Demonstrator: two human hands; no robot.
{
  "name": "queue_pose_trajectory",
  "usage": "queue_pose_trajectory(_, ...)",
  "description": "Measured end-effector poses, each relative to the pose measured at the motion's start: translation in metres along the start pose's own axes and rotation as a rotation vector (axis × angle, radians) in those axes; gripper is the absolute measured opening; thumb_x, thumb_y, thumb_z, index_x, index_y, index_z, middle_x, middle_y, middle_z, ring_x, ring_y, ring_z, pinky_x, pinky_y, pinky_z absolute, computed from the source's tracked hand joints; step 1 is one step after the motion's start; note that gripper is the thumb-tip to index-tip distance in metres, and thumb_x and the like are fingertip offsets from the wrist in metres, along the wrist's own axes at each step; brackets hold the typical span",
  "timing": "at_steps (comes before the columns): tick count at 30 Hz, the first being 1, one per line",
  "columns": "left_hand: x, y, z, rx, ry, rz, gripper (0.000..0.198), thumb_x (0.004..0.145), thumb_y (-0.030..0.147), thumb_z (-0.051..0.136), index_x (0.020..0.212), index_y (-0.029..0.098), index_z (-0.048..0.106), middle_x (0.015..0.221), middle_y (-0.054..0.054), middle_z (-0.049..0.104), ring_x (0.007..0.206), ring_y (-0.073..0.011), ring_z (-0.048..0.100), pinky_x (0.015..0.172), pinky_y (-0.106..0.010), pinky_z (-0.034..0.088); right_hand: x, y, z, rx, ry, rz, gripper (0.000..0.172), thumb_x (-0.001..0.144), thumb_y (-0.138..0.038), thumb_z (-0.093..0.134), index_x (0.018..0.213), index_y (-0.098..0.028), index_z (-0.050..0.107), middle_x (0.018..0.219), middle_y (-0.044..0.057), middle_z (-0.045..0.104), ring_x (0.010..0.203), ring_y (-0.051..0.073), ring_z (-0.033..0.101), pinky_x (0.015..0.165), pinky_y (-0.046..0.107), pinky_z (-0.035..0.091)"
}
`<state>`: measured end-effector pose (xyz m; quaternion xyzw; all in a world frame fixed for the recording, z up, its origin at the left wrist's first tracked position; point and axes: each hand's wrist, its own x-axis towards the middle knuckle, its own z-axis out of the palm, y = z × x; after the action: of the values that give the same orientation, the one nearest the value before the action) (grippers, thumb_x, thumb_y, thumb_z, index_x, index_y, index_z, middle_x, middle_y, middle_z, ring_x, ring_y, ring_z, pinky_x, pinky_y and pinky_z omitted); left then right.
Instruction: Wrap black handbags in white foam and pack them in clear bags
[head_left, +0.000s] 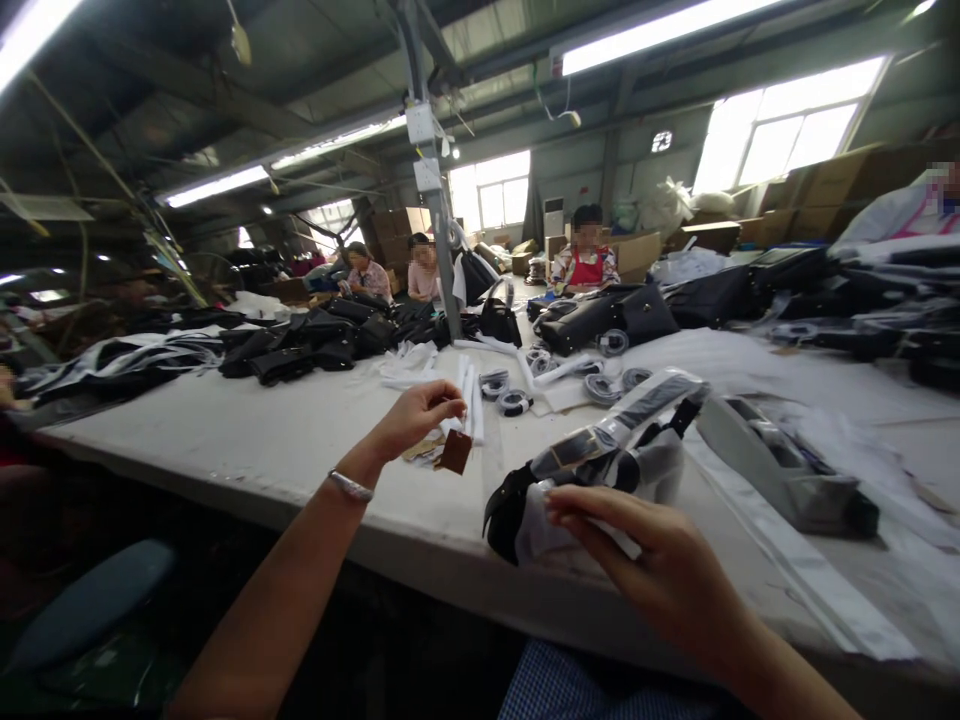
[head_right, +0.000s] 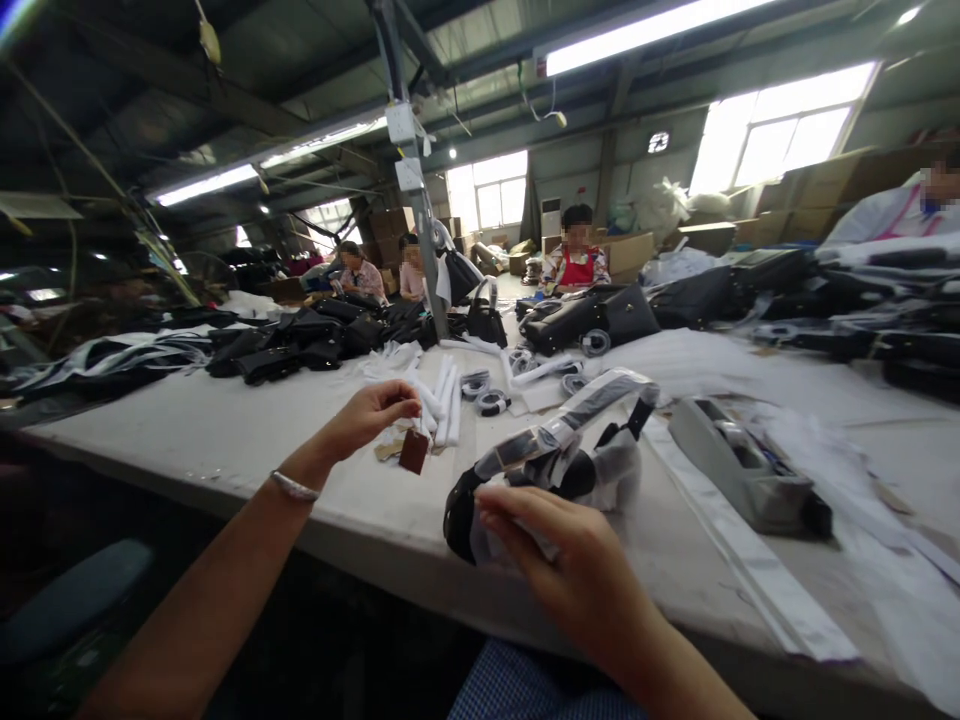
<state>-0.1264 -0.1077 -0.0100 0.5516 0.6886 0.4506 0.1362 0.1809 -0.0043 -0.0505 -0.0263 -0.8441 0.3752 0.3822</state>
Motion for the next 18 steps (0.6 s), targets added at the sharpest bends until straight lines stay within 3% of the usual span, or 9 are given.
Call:
queue_pose_trajectory(4,-0.007,0.053,0.001,-0.195,0.022,0.06,0.029,0.089,0.045,0.064,0.093,0.017,0.059,0.085,-0.004,0.069,0.082,-0.0173,0.067,0.082,-0.034,0.055,0.032,-0.006,0.023,0.133,0.093,-0.006,0.032,0.095,-0.02,0.059,0.125,-0.03,0.067,0.13,0.004,0.065,0.117,0.02,0.064,0.097,0.031,0.057)
queue_pose_trajectory(8,-0.015,0.086,0.012,-0.404,0.032,0.068,0.023,0.088,0.037,0.069,0.094,0.017,0.058,0.084,-0.002,0.071,0.08,-0.0153,0.069,0.08,-0.032,0.057,0.055,0.0,0.042,0.22,0.175,0.015,0.055,0.091,-0.024,0.066,0.142,-0.031,0.051,0.145,0.006,0.053,0.132,0.025,0.052,0.109,0.043,0.049)
queue_pose_trajectory(11,-0.02,0.097,0.019,-0.451,0.02,0.074,0.019,0.09,0.034,0.067,0.094,0.018,0.058,0.083,0.0,0.069,0.078,-0.0125,0.068,0.078,-0.029,0.058,0.06,0.005,0.048,0.239,0.216,0.057,0.057,0.088,-0.026,0.069,0.142,-0.03,0.051,0.146,0.006,0.052,0.133,0.025,0.051,0.108,0.044,0.05)
queue_pose_trajectory(18,-0.027,0.108,0.031,-0.581,-0.068,0.097,0.012,0.093,0.03,0.063,0.094,0.02,0.058,0.081,0.003,0.065,0.075,-0.0097,0.066,0.071,-0.022,0.057,0.051,-0.002,0.043,0.318,0.194,0.101,0.032,0.087,-0.022,0.069,0.119,-0.027,0.069,0.118,0.004,0.07,0.109,0.02,0.066,0.098,0.037,0.055)
